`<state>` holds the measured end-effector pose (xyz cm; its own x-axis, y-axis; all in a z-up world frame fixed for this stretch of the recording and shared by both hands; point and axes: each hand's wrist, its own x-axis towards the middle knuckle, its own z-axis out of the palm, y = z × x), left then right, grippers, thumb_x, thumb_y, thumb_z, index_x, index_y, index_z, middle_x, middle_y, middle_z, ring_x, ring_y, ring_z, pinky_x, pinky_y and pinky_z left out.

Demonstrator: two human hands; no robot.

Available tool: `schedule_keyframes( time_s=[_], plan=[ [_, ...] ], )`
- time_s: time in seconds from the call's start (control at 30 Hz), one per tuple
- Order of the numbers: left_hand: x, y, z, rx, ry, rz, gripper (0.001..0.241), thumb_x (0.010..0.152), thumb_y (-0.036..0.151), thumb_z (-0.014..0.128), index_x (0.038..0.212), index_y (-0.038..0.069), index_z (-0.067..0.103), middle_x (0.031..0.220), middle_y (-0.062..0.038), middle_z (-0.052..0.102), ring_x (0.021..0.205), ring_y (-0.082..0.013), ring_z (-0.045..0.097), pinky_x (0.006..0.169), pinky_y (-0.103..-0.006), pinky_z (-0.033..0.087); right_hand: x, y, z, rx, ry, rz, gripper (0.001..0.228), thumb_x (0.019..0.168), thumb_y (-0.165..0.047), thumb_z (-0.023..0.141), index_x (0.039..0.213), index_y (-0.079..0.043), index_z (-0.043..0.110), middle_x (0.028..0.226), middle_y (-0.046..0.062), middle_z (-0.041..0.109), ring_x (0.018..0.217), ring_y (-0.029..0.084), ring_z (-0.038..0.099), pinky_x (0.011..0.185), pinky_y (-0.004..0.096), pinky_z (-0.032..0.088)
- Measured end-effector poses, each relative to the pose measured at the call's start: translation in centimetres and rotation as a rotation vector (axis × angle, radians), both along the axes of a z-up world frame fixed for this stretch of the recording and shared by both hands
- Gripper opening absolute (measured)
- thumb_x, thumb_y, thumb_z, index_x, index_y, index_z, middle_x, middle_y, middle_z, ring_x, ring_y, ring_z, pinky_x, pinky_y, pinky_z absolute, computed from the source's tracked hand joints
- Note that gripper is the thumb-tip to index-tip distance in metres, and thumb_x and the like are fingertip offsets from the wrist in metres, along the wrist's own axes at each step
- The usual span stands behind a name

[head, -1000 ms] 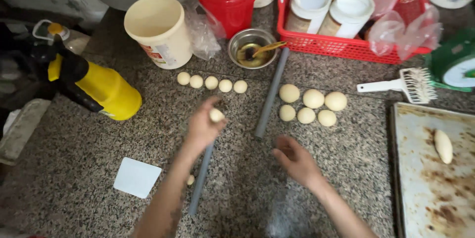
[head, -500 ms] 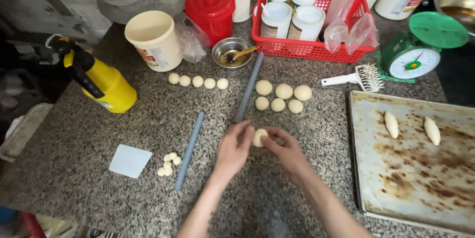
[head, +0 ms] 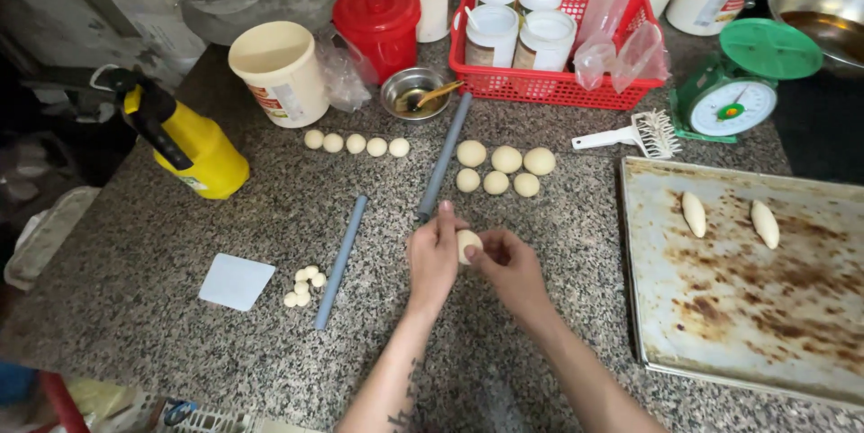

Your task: Shape small portions of dough into rolls and place them on a baking tray.

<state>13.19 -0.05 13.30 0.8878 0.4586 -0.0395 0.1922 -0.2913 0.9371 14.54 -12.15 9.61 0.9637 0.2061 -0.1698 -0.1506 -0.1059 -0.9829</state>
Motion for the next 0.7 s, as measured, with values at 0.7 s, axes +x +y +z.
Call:
schedule_keyframes(
  time_s=[0.7],
  plan=[
    [0.8, -1.7, -3.4, -0.034, -0.175, 0.077, 0.063, 0.104, 0.039, 0.04, 0.06, 0.0, 0.063, 0.06, -0.025, 0.064, 0.064, -0.0398, 0.063, 0.065, -0.0481, 0.046, -1.0, -0.6, -0.2, -0.228, -0.101, -0.088, 0.026, 0.082, -0.023, 0.081, 0.095, -0.002, 0.073, 0.074, 0.017, 0.071, 0.068, 0.025, 0.069, 0.063, 0.037, 0.055]
  ],
)
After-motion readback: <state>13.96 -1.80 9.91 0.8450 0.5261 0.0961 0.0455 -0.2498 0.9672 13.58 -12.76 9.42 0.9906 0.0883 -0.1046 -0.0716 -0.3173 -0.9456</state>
